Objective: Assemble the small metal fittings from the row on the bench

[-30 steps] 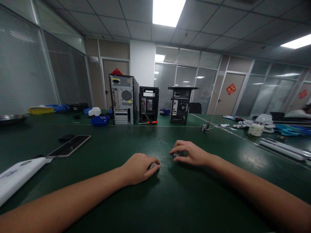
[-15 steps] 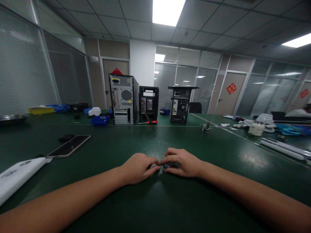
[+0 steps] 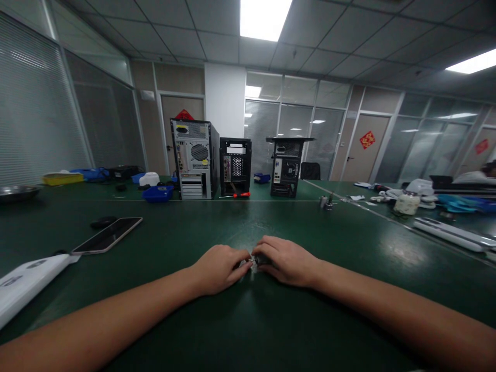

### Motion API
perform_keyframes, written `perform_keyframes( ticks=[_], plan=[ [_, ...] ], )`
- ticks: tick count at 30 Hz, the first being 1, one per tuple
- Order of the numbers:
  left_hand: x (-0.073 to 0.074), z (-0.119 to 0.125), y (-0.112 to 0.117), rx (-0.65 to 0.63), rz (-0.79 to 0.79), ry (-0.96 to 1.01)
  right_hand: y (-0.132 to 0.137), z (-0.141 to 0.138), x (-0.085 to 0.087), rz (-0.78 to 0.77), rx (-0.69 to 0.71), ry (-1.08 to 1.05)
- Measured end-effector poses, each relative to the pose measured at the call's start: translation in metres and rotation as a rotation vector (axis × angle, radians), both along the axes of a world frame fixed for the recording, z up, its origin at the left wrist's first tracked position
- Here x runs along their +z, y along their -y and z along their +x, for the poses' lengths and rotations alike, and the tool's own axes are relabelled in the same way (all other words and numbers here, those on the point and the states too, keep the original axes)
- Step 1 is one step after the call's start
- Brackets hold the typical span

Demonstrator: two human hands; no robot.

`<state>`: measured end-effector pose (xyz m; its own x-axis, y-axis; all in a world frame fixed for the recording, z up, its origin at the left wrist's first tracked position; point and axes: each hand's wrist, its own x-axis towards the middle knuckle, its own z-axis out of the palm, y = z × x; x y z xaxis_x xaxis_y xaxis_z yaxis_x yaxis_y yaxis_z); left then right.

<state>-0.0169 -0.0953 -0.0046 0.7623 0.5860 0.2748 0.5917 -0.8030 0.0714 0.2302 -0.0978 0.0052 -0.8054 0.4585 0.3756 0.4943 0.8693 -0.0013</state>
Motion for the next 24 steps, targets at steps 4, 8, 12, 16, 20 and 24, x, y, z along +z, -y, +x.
perform_keyframes(
  ticks=[4,8,12,16,20,24],
  plan=[
    [0.003,0.002,0.005,0.016,-0.003,-0.012,-0.004,0.004,-0.002,-0.014,-0.049,-0.114],
    [0.006,0.002,0.008,0.005,0.0,-0.017,0.003,0.005,0.004,-0.119,-0.036,-0.164],
    [0.005,0.0,0.007,-0.033,0.022,-0.022,0.011,0.001,0.008,-0.118,0.089,-0.078],
    [0.001,0.0,0.003,-0.093,0.038,0.002,0.01,-0.001,0.004,-0.033,0.135,-0.005],
    [-0.002,0.001,0.0,-0.143,0.06,0.012,0.006,-0.001,-0.002,0.073,0.109,0.007],
    [-0.002,0.002,0.0,-0.185,0.056,0.027,0.004,0.0,-0.005,0.151,0.093,-0.001]
  ],
)
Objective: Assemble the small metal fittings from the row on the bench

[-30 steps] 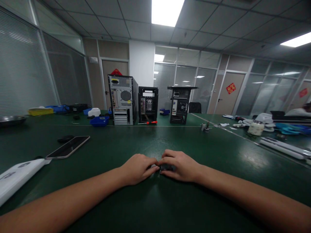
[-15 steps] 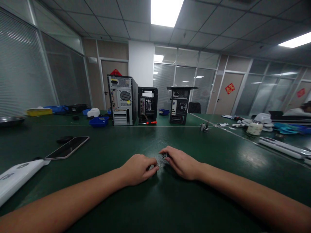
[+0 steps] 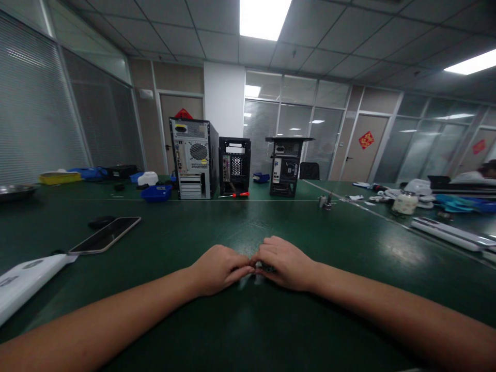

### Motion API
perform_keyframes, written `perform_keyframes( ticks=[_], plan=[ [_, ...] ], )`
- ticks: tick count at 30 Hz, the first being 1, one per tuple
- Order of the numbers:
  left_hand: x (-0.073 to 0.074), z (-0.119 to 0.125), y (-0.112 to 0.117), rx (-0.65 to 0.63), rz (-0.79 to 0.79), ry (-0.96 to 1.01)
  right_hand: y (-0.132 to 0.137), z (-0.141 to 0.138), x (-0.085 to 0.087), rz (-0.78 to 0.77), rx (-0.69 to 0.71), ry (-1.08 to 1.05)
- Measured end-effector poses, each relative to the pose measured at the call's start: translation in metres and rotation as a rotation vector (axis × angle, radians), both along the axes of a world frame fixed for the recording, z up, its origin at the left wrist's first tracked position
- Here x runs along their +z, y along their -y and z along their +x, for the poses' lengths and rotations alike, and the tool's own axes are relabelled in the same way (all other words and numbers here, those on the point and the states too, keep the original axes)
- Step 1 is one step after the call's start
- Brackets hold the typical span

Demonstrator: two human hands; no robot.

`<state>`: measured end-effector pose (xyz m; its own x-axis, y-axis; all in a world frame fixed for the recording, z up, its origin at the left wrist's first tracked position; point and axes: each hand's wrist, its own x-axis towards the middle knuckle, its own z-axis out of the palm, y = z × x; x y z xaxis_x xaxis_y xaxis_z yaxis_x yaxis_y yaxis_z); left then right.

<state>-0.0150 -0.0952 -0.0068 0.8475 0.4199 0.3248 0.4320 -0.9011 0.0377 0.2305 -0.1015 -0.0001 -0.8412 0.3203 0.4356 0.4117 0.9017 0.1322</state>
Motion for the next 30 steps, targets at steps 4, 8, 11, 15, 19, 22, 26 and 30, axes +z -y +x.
perform_keyframes(
  ticks=[4,8,11,15,19,22,26,30],
  plan=[
    [0.0,-0.002,-0.001,-0.013,-0.011,0.017,0.0,0.0,0.001,0.034,-0.016,-0.008],
    [0.001,-0.003,0.0,0.004,-0.056,0.023,0.0,0.0,0.002,0.052,-0.052,-0.012],
    [0.003,-0.001,0.002,0.021,-0.071,0.003,0.001,0.0,0.004,0.055,-0.046,0.009],
    [0.005,-0.001,0.006,0.045,-0.07,-0.009,-0.007,0.007,0.009,-0.021,-0.115,-0.011],
    [0.006,-0.005,0.011,0.064,-0.081,-0.015,-0.032,0.036,0.013,-0.144,-0.337,-0.178],
    [0.006,-0.01,0.015,0.062,-0.081,-0.009,-0.06,0.073,0.01,-0.296,-0.464,-0.314],
    [0.008,-0.019,0.018,0.059,-0.089,-0.005,-0.097,0.13,-0.001,-0.4,-0.667,-0.437],
    [0.009,-0.026,0.018,0.063,-0.095,-0.016,-0.125,0.181,-0.016,-0.401,-0.915,-0.472]
  ],
)
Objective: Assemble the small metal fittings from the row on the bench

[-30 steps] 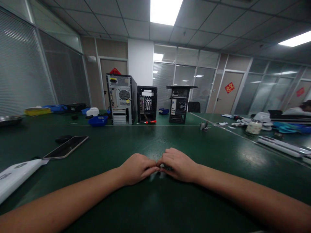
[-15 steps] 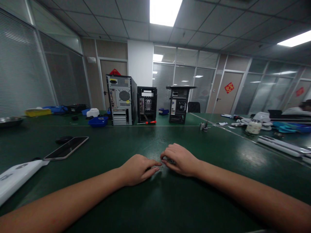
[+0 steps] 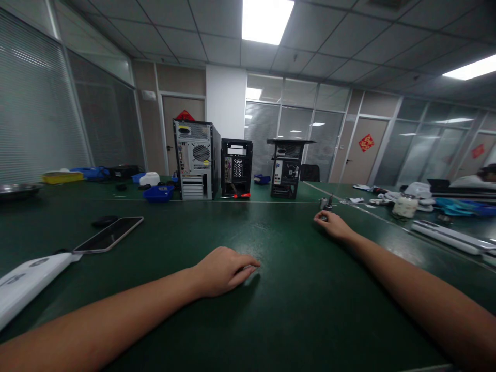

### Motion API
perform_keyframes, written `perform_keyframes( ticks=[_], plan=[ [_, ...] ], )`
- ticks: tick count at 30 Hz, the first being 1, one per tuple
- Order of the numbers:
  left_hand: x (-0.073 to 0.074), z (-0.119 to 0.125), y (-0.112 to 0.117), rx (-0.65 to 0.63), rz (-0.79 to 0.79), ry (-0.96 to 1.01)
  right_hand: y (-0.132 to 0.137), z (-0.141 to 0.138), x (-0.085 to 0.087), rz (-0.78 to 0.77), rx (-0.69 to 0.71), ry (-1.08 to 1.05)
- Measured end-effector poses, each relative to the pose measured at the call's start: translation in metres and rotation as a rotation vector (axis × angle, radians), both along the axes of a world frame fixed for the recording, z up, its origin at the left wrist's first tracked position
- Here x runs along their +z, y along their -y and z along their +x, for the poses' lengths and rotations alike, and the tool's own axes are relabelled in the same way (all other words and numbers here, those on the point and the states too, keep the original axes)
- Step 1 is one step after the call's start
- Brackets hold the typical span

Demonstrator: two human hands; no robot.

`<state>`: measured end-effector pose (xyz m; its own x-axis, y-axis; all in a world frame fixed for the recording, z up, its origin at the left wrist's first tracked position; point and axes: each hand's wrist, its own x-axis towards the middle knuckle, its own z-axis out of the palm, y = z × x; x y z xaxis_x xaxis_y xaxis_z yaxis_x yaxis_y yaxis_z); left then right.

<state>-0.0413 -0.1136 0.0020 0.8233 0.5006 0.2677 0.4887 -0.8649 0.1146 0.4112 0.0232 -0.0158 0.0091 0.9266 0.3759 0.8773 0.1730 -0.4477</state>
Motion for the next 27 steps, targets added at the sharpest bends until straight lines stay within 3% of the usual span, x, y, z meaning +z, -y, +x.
perform_keyframes(
  ticks=[6,11,15,22,27],
  plan=[
    [0.004,-0.003,0.003,-0.009,-0.013,-0.011,-0.016,0.039,-0.012,-0.069,-0.064,-0.072],
    [0.004,-0.004,0.004,-0.014,-0.004,-0.013,-0.019,0.038,-0.013,-0.066,-0.064,-0.116],
    [0.002,-0.003,0.003,-0.017,0.007,-0.017,-0.019,0.036,-0.006,0.047,-0.099,-0.103],
    [-0.002,0.001,-0.003,-0.024,0.017,-0.015,-0.005,0.051,0.015,0.237,-0.082,0.177],
    [-0.003,0.001,-0.003,-0.028,0.002,-0.01,0.001,0.059,0.02,0.237,-0.086,0.304]
  ],
)
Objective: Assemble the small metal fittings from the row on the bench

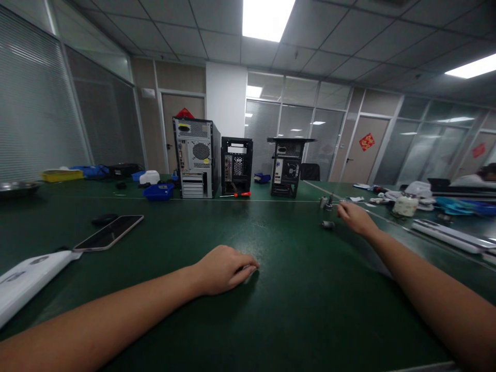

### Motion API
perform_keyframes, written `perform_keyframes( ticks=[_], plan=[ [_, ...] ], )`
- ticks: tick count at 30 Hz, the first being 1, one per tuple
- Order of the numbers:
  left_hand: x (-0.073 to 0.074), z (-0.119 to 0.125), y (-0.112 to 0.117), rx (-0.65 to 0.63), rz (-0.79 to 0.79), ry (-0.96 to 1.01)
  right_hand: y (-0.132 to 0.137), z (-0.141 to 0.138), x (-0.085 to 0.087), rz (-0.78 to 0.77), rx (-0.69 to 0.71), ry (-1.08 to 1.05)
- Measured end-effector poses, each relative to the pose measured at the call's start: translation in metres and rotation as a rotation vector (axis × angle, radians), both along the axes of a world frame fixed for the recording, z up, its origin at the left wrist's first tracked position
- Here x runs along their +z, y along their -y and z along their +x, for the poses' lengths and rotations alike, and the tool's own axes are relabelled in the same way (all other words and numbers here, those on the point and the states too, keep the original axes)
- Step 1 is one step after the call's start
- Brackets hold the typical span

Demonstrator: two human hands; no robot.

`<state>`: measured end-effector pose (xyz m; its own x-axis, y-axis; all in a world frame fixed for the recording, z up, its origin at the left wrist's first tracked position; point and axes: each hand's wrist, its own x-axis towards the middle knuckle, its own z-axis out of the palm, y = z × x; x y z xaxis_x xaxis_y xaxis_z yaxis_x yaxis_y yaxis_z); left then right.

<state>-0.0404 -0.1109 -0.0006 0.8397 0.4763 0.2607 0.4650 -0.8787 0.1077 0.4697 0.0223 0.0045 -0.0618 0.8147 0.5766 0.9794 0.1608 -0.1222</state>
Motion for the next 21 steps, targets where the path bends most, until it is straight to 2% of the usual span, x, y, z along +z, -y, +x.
perform_keyframes(
  ticks=[6,9,15,18,21],
  plan=[
    [0.001,0.003,0.0,-0.006,-0.004,0.006,-0.004,0.002,-0.015,-0.165,0.132,-0.083],
    [0.002,0.005,0.0,-0.012,-0.02,0.008,-0.006,0.003,-0.019,-0.259,0.136,-0.072],
    [0.002,0.007,0.001,-0.004,-0.023,-0.004,-0.006,-0.003,-0.02,-0.215,0.146,0.022],
    [0.002,0.008,0.001,0.0,-0.015,-0.018,-0.006,-0.012,-0.021,-0.247,0.202,0.075],
    [0.002,0.009,0.001,0.009,-0.009,-0.03,-0.004,-0.023,-0.019,-0.259,0.186,0.165]
  ],
)
